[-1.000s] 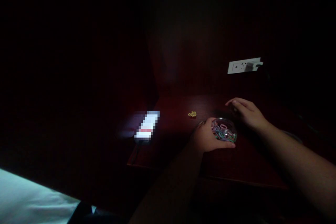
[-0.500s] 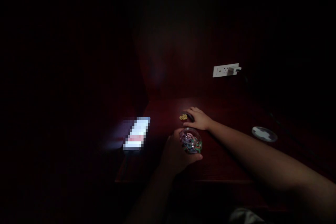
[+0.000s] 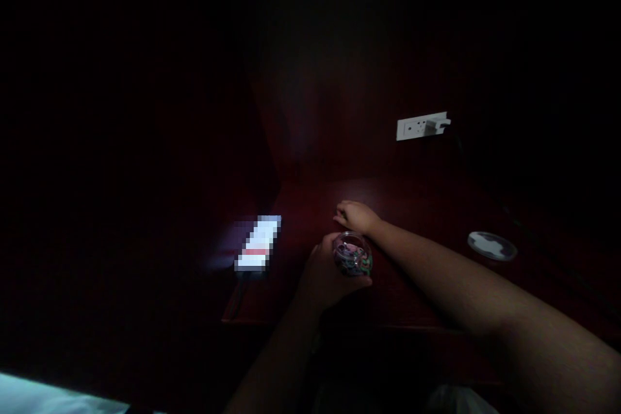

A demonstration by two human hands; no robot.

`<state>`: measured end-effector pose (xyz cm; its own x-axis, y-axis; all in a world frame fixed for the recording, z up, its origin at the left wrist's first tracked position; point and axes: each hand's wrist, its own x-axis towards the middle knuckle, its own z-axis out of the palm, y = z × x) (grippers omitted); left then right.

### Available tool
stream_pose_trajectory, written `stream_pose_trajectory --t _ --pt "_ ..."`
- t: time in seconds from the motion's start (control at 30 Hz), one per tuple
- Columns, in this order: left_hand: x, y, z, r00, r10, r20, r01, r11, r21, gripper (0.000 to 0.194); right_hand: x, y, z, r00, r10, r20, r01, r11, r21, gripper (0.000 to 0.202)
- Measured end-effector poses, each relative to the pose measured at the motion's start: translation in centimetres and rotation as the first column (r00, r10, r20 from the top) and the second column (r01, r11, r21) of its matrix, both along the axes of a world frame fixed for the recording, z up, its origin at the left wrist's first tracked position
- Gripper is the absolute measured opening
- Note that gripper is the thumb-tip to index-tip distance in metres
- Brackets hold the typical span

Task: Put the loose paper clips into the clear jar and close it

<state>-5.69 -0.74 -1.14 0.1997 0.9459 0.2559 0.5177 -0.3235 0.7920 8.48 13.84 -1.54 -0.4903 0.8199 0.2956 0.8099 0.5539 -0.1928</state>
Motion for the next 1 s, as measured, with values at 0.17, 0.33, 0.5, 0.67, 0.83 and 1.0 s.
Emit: stream_pose_trajectory --t 0.17,0.33,0.5,0.67,0.83,1.0 --pt "0.1 -0.2 0.2 1.0 0.014 -0.002 -0.014 1.0 -0.008 0.081 -0.1 -1.0 0.5 0.992 -0.087 0.09 0.09 0.995 -0.032 0.033" --pt "0.3 -0.3 0.2 1.0 0.023 -0.016 -0.024 0.999 -0.032 0.081 1.1 -2.4 0.8 0.986 -0.122 0.113 0.126 0.992 -0.029 0.044" --pt "0.4 -0.1 0.3 0.998 0.054 -0.021 -0.055 0.998 -0.037 0.084 3.5 -3.3 0.5 0.99 -0.136 0.032 0.135 0.991 0.019 0.05" --pt "0.5 0.1 0.2 0.998 0.051 -0.04 -0.052 0.998 -0.019 0.083 6.1 -3.0 0.2 0.924 -0.18 -0.338 0.151 0.982 -0.111 0.051" --pt "0.9 0.0 0.7 0.998 0.039 -0.055 -0.039 0.999 0.004 0.079 7.4 -2.3 -0.1 0.778 -0.233 -0.583 0.143 0.97 -0.197 0.048" --pt "1.1 -0.1 0.8 0.998 0.032 -0.059 -0.031 0.999 0.01 0.077 7.4 -2.6 0.1 0.914 -0.156 -0.374 0.092 0.979 -0.183 0.026"
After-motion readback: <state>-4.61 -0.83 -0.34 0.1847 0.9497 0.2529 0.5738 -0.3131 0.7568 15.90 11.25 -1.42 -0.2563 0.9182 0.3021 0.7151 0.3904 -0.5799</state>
